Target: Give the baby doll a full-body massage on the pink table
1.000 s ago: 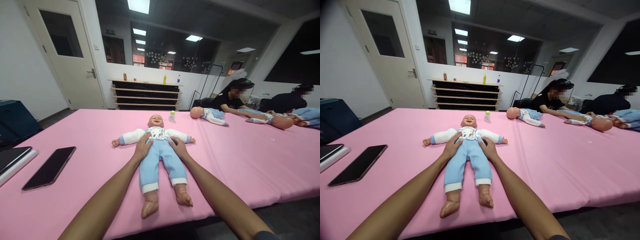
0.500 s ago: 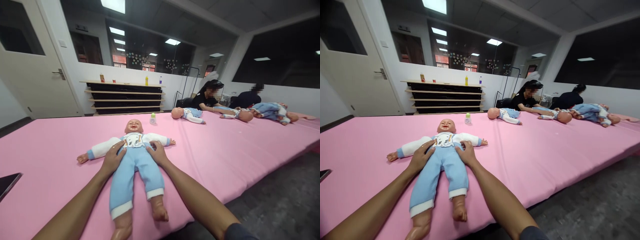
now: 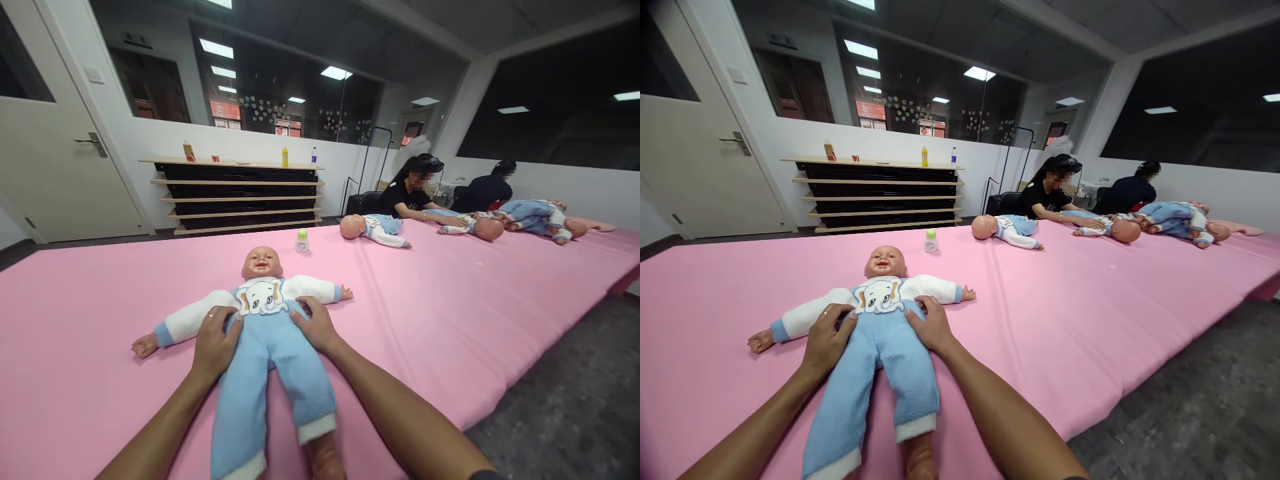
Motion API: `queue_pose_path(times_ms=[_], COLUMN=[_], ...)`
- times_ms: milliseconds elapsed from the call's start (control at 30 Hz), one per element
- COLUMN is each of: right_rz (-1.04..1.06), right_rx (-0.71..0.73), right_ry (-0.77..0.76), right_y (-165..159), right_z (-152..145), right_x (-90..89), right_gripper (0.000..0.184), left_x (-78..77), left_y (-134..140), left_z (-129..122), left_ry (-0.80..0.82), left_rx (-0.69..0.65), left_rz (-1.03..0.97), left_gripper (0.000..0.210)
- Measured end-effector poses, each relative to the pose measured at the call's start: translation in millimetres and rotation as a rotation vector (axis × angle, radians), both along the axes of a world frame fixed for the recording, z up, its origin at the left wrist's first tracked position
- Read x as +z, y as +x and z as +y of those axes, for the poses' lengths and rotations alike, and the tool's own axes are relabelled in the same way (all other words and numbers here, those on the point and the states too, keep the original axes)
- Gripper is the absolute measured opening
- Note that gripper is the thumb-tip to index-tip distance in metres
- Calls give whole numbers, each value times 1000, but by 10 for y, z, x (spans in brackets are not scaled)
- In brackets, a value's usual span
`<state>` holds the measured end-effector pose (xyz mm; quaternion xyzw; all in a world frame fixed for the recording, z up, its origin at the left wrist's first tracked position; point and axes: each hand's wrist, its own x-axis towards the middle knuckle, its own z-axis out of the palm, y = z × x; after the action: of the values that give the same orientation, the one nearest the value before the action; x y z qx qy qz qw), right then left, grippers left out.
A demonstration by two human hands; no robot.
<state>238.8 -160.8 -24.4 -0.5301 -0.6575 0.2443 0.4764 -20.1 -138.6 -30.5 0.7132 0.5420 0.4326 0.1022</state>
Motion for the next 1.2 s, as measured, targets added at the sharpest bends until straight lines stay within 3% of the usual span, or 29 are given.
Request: queue_pose_path(times_ms=[367,500,633,733,833,1000,1200], right_rz=[-4,-26,-107,-325,-498,-577,-565], right_rx=[6,-60,-37,147,276,268,222], right_ry=[-32,-49,137,221,109,-15,-50], right_y=[13,12,-140,-326,-434,-416,-417], right_z=[-16,-37,-27,-16,-4,-1,16], right_x=[1,217,492,507,396,311,289], right_gripper=[42,54,52,57,63,66,68], left_x=[70,112,241,353,432,432,292], left_y=[114,125,173,266,378,459,421], left_z=[-50,-104,-150,-151,-152,-190,-177], left_ry=[-92,34,171,83,-92,-243,-300], left_rx=[84,92,-125,-271,-302,-282,-168], left_rz=[-96,-91,-63,90,265,427,365], left_gripper=[19,25,48,50,52,59,67])
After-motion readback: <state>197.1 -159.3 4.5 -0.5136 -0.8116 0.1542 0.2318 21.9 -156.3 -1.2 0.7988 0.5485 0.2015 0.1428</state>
